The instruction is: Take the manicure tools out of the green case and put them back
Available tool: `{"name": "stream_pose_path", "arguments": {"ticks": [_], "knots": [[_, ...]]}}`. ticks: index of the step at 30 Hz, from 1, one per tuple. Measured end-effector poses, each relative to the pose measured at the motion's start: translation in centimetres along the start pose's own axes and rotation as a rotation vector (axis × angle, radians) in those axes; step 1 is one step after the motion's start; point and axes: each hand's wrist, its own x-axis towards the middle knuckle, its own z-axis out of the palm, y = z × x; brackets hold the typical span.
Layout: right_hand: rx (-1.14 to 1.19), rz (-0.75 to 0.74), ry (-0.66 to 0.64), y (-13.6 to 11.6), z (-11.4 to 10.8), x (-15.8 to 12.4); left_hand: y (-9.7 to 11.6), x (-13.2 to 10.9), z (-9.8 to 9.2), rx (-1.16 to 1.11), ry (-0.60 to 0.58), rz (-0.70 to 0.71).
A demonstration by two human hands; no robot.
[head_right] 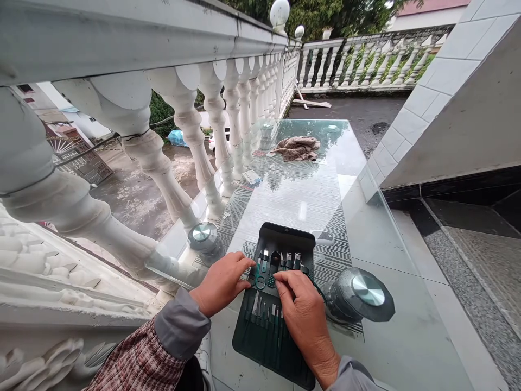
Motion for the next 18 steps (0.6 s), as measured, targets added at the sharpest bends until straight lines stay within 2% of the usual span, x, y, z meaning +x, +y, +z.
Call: {"name": "stream_pose_path", "arguments": {"ticks": [9, 18], "knots": [[-0.005, -0.003, 0.011, -0.15, -0.09, 0.01, 0.67, 0.43, 0.49, 0.149, 0.019, -0.031], [-0.016, -0.050, 0.013, 0.14, 0.06, -0.11, 0.86, 0.37, 0.27, 0.122, 0.018, -0.040]]}}
